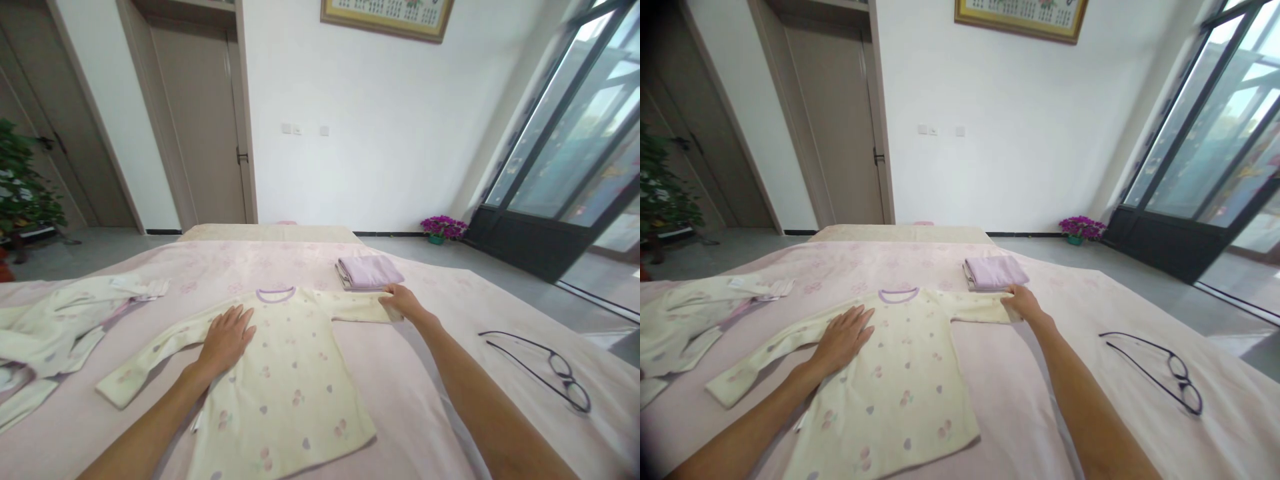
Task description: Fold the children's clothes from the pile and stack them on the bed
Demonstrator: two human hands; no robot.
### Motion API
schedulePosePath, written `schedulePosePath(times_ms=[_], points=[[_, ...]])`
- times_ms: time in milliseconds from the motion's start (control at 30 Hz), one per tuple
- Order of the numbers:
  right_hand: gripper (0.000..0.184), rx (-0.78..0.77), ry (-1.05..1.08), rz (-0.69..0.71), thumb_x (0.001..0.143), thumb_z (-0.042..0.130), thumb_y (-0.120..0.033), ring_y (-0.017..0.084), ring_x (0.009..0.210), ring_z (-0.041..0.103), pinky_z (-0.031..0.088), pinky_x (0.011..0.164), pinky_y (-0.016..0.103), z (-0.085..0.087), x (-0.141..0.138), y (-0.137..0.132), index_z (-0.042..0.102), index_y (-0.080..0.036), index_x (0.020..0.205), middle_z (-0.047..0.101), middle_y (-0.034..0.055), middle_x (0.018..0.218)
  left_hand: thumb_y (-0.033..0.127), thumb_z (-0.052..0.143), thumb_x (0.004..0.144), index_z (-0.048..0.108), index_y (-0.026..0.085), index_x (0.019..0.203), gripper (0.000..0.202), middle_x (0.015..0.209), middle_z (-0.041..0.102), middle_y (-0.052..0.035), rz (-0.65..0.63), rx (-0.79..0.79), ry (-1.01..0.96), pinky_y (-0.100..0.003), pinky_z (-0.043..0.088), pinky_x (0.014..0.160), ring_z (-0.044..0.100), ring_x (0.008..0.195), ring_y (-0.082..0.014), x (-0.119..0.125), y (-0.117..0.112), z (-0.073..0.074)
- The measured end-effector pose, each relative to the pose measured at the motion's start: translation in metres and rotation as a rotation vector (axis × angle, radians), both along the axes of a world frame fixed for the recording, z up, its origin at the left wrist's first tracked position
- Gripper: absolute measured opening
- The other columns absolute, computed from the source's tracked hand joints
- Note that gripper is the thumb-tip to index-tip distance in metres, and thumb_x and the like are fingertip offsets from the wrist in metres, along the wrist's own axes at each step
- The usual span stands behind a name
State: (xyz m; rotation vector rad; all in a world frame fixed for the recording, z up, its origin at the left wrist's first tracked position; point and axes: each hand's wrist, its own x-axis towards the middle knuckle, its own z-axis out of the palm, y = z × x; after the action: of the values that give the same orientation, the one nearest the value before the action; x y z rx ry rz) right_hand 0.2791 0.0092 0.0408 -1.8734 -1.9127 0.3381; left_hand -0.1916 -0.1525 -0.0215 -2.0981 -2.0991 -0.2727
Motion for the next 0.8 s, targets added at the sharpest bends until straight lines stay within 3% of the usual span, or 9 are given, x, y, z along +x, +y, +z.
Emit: schedulePosePath(times_ms=[233,400,533,633,733,800], points=[[0.034,0.041,-0.123,-0.149,0.076,0.060,-0.023,0.022,0.093,0.064,0.044,0.075,0.027,-0.022,0.012,0.009,0.069,-0.019,0.108,0.070,0.0069,0.104,0.045,0.032,0.097,0.047,0.020,0.142,0.053,0.150,0.043,-0.0140,-0.018,0.023,0.012,-0.050,0.025,0.112,0.036,0.138,-0.0302,-0.001,0.001,-0.001],[0.036,0.100,-0.222,-0.172,0.082,0.051,-0.016,0.028,0.107,0.059,0.042,0.088,0.035,-0.018,-0.004,-0.009,0.067,-0.017,0.115,0.066,0.0134,0.118,0.045,0.032,0.097,0.047,0.020,0.142,0.053,0.150,0.043,-0.0136,-0.018,0.026,0.015,-0.050,0.025,0.112,0.036,0.138,-0.0302,-0.001,0.001,-0.001],[0.034,0.208,-0.323,0.041,0.090,0.046,-0.020,0.025,0.112,0.057,0.039,0.097,0.034,-0.013,-0.053,-0.038,0.066,-0.022,0.116,0.066,0.0090,0.118,0.044,0.033,0.097,0.047,0.020,0.142,0.053,0.150,0.043,-0.0131,-0.015,0.029,0.013,-0.049,0.024,0.113,0.036,0.138,-0.0297,-0.001,0.001,-0.002],[0.041,0.172,-0.317,0.230,0.097,0.036,-0.031,0.023,0.116,0.056,0.039,0.099,0.033,-0.020,-0.092,-0.067,0.057,-0.019,0.131,0.063,0.0105,0.126,0.043,0.033,0.097,0.047,0.020,0.142,0.052,0.149,0.044,-0.0132,-0.017,0.033,0.024,-0.049,0.025,0.112,0.036,0.139,-0.0294,0.000,0.000,-0.002],[0.052,0.163,-0.376,0.511,0.100,0.029,-0.042,0.024,0.137,0.038,0.028,0.112,0.038,-0.036,-0.107,-0.088,0.043,-0.020,0.145,0.045,0.0097,0.148,0.043,0.032,0.098,0.047,0.020,0.142,0.052,0.149,0.044,-0.0129,-0.018,0.032,0.036,-0.048,0.025,0.112,0.037,0.138,-0.0291,0.000,-0.001,-0.001],[0.056,0.141,-0.439,0.527,0.101,0.026,-0.047,0.025,0.145,0.024,0.020,0.116,0.044,-0.046,-0.099,-0.092,0.035,-0.021,0.149,0.031,0.0094,0.157,0.043,0.032,0.098,0.047,0.021,0.142,0.051,0.149,0.044,-0.0122,-0.018,0.030,0.039,-0.047,0.025,0.112,0.037,0.139,-0.0285,0.000,-0.001,-0.001]])
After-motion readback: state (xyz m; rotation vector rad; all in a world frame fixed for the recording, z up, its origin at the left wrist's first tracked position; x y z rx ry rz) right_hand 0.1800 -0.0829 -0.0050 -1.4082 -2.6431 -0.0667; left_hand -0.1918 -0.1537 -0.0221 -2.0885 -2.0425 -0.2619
